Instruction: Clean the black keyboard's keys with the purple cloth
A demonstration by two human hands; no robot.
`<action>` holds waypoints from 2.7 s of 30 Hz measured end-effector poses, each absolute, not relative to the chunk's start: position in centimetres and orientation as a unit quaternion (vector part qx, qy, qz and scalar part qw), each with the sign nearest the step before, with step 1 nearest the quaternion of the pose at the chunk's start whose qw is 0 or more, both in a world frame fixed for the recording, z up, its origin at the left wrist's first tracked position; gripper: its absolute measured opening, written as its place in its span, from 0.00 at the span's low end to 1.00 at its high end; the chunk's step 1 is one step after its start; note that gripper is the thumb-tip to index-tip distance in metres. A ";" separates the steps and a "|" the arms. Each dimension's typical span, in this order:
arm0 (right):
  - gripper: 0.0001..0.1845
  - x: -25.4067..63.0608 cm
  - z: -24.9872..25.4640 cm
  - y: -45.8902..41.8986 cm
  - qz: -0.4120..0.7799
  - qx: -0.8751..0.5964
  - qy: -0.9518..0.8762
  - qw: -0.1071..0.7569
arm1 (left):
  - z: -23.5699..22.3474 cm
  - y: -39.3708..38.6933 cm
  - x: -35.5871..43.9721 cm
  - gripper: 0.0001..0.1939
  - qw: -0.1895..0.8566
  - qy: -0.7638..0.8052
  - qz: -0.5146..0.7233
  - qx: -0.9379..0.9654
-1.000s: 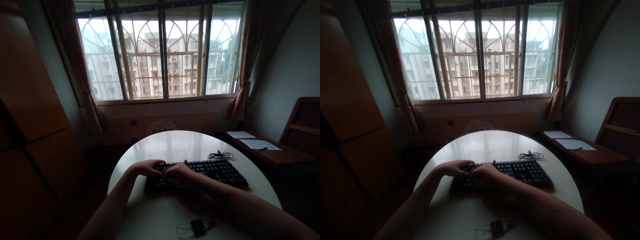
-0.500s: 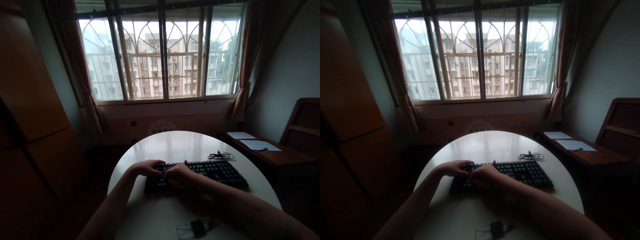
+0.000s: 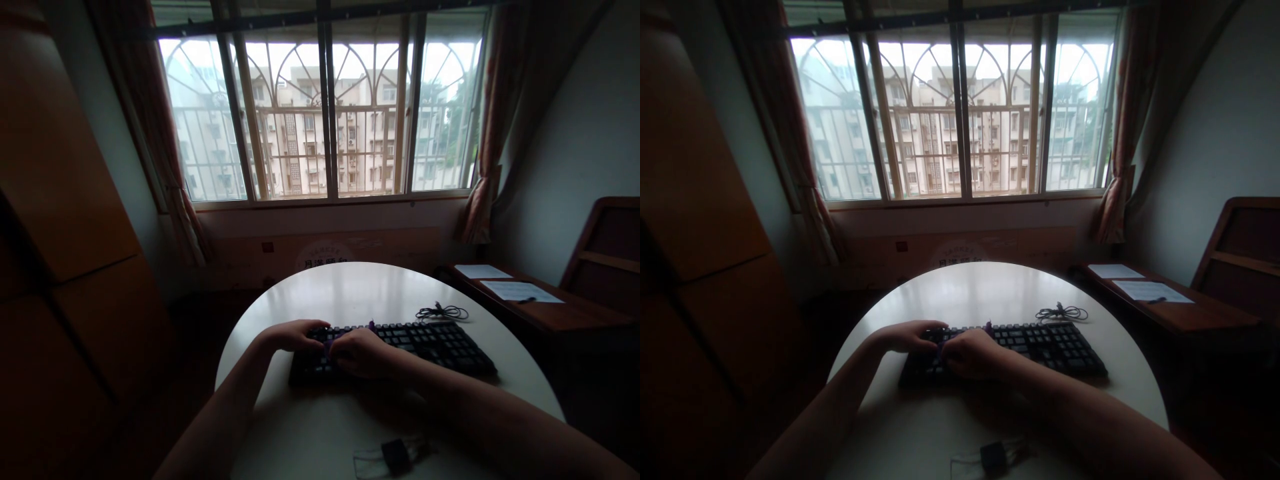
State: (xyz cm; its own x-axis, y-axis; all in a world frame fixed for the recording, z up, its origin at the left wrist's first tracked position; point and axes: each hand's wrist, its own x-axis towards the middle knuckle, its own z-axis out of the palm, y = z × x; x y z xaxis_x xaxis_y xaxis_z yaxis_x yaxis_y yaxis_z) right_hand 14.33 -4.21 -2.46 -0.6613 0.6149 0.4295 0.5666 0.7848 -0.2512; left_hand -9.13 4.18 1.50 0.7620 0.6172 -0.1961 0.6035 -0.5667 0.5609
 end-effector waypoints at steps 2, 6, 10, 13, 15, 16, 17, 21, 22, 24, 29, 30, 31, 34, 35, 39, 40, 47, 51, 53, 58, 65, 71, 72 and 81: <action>0.11 14.3 -2.5 -4.2 0.047 -0.325 -0.910 0.254 | 1.5 4.2 -9.1 0.36 0.315 0.339 0.012 0.887; 0.11 14.4 -2.5 -4.2 0.048 -0.322 -0.910 0.256 | 1.5 4.2 -9.1 0.36 0.316 0.343 0.009 0.885; 0.12 14.3 -2.5 -4.1 0.050 -0.324 -0.910 0.254 | 1.6 4.1 -9.1 0.35 0.315 0.342 0.009 0.885; 0.11 14.3 -2.5 -4.2 0.046 -0.330 -0.910 0.247 | 1.6 4.1 -9.1 0.35 0.314 0.343 0.011 0.885; 0.11 14.3 -2.4 -4.2 0.041 -0.333 -0.910 0.245 | 1.5 4.2 -9.1 0.35 0.316 0.344 0.014 0.884; 0.11 14.3 -2.4 -4.2 0.039 -0.333 -0.910 0.244 | 1.5 4.3 -9.1 0.35 0.318 0.343 0.015 0.884; 0.11 14.2 -2.4 -4.2 0.037 -0.334 -0.910 0.243 | 1.4 4.4 -9.1 0.35 0.320 0.342 0.015 0.884; 0.11 14.2 -2.5 -4.2 0.036 -0.338 -0.909 0.243 | 1.2 4.5 -9.2 0.36 0.326 0.338 0.013 0.883; 0.11 14.2 -2.5 -4.1 0.037 -0.337 -0.909 0.243 | 1.2 4.5 -9.2 0.36 0.328 0.340 0.015 0.881; 0.11 14.3 -2.6 -4.1 0.039 -0.335 -0.909 0.244 | 1.1 4.4 -9.3 0.37 0.331 0.343 0.021 0.879; 0.12 14.3 -2.7 -4.0 0.039 -0.333 -0.910 0.243 | 1.2 4.2 -9.4 0.37 0.339 0.342 0.030 0.876; 0.12 14.3 -2.7 -4.0 0.038 -0.333 -0.910 0.243 | 1.2 4.2 -9.3 0.37 0.340 0.341 0.031 0.876; 0.12 14.3 -2.7 -4.0 0.036 -0.334 -0.910 0.243 | 1.2 4.2 -9.3 0.37 0.340 0.341 0.031 0.876; 0.12 14.3 -2.8 -3.9 0.035 -0.334 -0.910 0.243 | 1.3 4.2 -9.3 0.37 0.335 0.344 0.027 0.877; 0.12 14.3 -2.9 -3.9 0.036 -0.333 -0.910 0.243 | 1.3 4.2 -9.3 0.37 0.334 0.345 0.026 0.877; 0.12 14.3 -2.9 -3.9 0.040 -0.332 -0.911 0.242 | 1.3 4.1 -9.3 0.37 0.335 0.345 0.024 0.876; 0.12 14.3 -2.8 -3.8 0.042 -0.332 -0.911 0.242 | 1.4 4.1 -9.3 0.37 0.337 0.345 0.023 0.876; 0.13 14.3 -2.9 -3.8 0.044 -0.332 -0.910 0.245 | 1.4 4.1 -9.3 0.38 0.341 0.345 0.025 0.874; 0.12 14.2 -2.9 -3.9 0.045 -0.332 -0.909 0.248 | 1.5 3.9 -9.2 0.36 0.340 0.340 0.027 0.876; 0.12 14.3 -2.9 -3.9 0.045 -0.332 -0.909 0.247 | 1.6 3.8 -9.1 0.36 0.341 0.340 0.026 0.876; 0.12 14.3 -3.0 -3.8 0.047 -0.336 -0.908 0.245 | 1.7 3.8 -9.2 0.36 0.336 0.341 0.023 0.878; 0.13 14.2 -2.9 -3.9 0.044 -0.335 -0.909 0.243 | 1.4 4.2 -9.2 0.36 0.324 0.346 0.015 0.880; 0.13 14.2 -2.7 -4.0 0.044 -0.335 -0.910 0.240 | 1.1 4.4 -9.4 0.37 0.314 0.351 0.018 0.882; 0.13 14.2 -2.8 -4.0 0.044 -0.335 -0.910 0.241 | 1.1 4.4 -9.4 0.37 0.311 0.352 0.019 0.883; 0.12 14.2 -3.1 -3.9 0.050 -0.339 -0.906 0.249 | 1.2 4.2 -9.3 0.36 0.320 0.353 0.023 0.879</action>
State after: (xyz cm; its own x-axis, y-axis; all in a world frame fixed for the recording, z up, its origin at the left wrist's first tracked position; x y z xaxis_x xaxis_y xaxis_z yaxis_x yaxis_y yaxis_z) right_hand 14.16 -3.93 -3.10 -0.6454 0.6397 0.4175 0.5899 0.7646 -0.2597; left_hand -9.31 4.24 1.18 0.7494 0.6356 -0.1857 0.6062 -0.5457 0.5786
